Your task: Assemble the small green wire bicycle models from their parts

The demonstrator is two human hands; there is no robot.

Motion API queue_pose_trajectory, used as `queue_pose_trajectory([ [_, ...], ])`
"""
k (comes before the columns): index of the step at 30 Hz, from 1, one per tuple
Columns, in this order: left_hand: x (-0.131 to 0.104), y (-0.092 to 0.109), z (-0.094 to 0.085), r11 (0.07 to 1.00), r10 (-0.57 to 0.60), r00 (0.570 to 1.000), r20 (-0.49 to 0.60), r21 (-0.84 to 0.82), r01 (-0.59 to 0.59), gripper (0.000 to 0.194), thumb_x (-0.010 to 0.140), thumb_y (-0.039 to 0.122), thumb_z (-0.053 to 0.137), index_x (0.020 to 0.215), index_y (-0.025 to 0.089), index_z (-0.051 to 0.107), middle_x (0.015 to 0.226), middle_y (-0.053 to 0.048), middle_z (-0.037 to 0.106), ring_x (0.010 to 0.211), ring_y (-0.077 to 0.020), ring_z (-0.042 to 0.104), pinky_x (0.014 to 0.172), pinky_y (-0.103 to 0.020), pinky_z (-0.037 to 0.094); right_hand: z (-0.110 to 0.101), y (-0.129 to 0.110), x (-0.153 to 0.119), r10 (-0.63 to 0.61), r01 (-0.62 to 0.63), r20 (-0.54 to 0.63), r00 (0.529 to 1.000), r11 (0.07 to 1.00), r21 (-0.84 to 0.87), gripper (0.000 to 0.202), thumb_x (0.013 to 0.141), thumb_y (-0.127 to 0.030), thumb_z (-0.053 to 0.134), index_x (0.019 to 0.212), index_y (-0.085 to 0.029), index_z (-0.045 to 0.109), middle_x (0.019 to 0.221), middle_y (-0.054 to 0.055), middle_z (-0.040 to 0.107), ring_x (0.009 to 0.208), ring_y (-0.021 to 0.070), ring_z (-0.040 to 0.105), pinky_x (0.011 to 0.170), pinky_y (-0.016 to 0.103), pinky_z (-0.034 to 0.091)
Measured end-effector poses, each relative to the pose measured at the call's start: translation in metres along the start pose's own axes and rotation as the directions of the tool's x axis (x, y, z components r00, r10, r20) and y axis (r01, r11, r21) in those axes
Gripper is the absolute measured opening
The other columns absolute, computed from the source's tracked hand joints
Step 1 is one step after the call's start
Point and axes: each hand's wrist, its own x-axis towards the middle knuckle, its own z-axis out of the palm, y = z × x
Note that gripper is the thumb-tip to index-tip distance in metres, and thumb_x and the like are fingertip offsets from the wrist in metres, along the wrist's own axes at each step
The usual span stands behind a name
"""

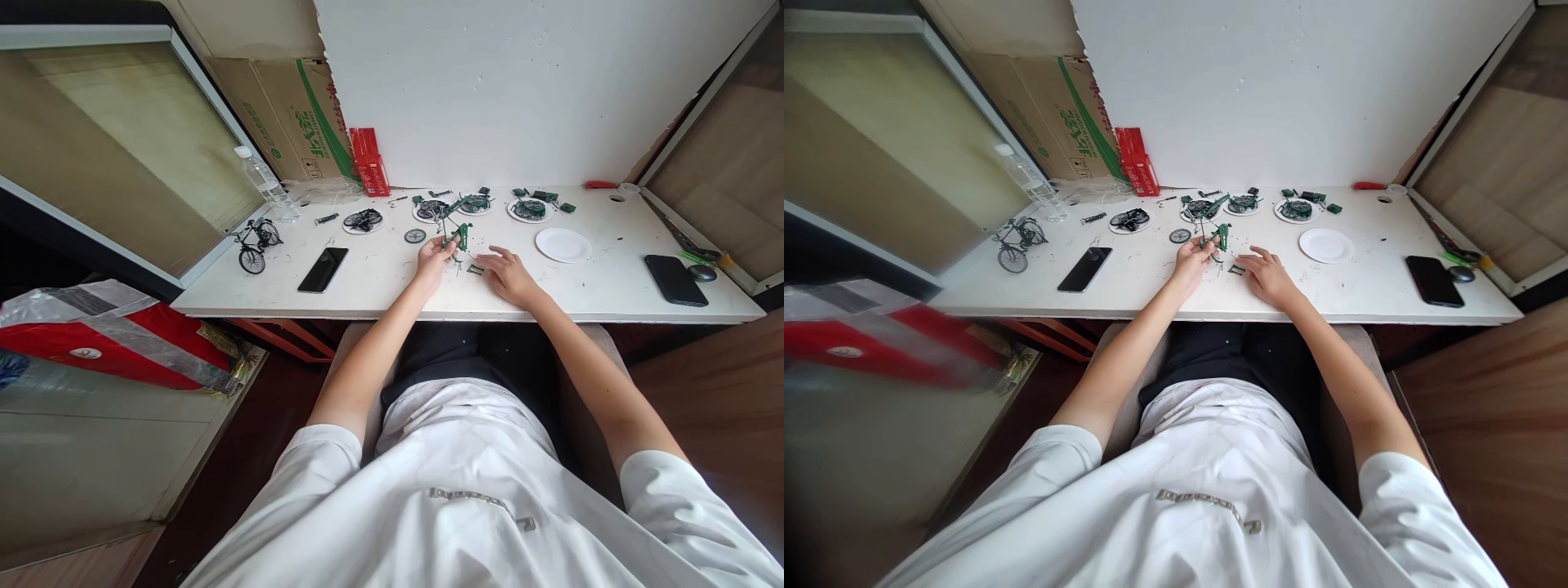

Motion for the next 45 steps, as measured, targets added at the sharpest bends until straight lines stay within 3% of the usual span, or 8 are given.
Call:
queue_pose_trajectory([
  [6, -0.002, 0.003, 0.001, 0.999, -0.027, 1.0, 0.002, 0.024, 0.027, 0.031, 0.084, 0.025, 0.093, 0.097, 0.019, 0.065, 0.123, -0.01, 0.083, 0.089, -0.013, 0.074, 0.096, -0.035, 0.061, 0.007, 0.004, 0.0, 0.047, -0.049, 0.043, 0.998, 0.998, 0.038, 0.055, 0.108, -0.023, 0.041, 0.16, -0.023, 0.059, 0.154, 0.013, 0.07, 0.156, 0.0415, 0.046, 0.118, 0.069, 0.046],
  [11, -0.002, 0.003, 0.001, 0.998, -0.059, 0.998, 0.011, -0.003, 0.059, 0.029, 0.085, 0.021, 0.092, 0.099, 0.02, 0.066, 0.124, -0.009, 0.082, 0.109, -0.0175, 0.078, 0.103, -0.035, 0.061, 0.011, 0.01, 0.002, 0.084, -0.082, -0.016, 0.996, 0.994, 0.075, 0.046, 0.106, -0.026, 0.044, 0.14, -0.024, 0.076, 0.142, 0.013, 0.076, 0.14, 0.0383, 0.058, 0.114, 0.064, 0.05],
  [15, -0.002, 0.002, 0.001, 0.997, -0.071, 0.997, 0.028, 0.003, 0.071, 0.033, 0.085, 0.02, 0.092, 0.106, 0.021, 0.067, 0.124, -0.009, 0.082, 0.119, -0.0212, 0.079, 0.104, -0.036, 0.061, 0.012, 0.012, 0.003, 0.093, -0.089, -0.062, 0.994, 0.994, 0.064, 0.043, 0.105, -0.027, 0.045, 0.128, -0.023, 0.082, 0.141, 0.014, 0.076, 0.137, 0.0381, 0.057, 0.114, 0.063, 0.049],
  [25, -0.006, 0.004, 0.003, 0.996, -0.084, 0.996, 0.04, 0.011, 0.084, 0.036, 0.086, 0.016, 0.091, 0.114, 0.02, 0.069, 0.125, -0.01, 0.082, 0.114, -0.0229, 0.081, 0.106, -0.04, 0.061, 0.008, 0.006, 0.002, 0.114, -0.113, -0.067, 0.991, 0.993, 0.018, 0.044, 0.107, -0.029, 0.044, 0.126, -0.021, 0.083, 0.135, 0.014, 0.079, 0.131, 0.0394, 0.058, 0.111, 0.06, 0.05],
  [45, -0.005, 0.0, 0.0, 0.996, -0.078, 0.996, 0.053, 0.04, 0.076, 0.042, 0.083, 0.013, 0.089, 0.12, 0.019, 0.071, 0.126, -0.009, 0.082, 0.105, -0.0187, 0.08, 0.092, -0.029, 0.057, 0.009, 0.007, 0.0, 0.089, -0.09, -0.062, 0.994, 0.996, -0.017, 0.042, 0.109, -0.028, 0.048, 0.133, -0.017, 0.081, 0.136, 0.017, 0.076, 0.127, 0.0405, 0.059, 0.109, 0.059, 0.052],
])
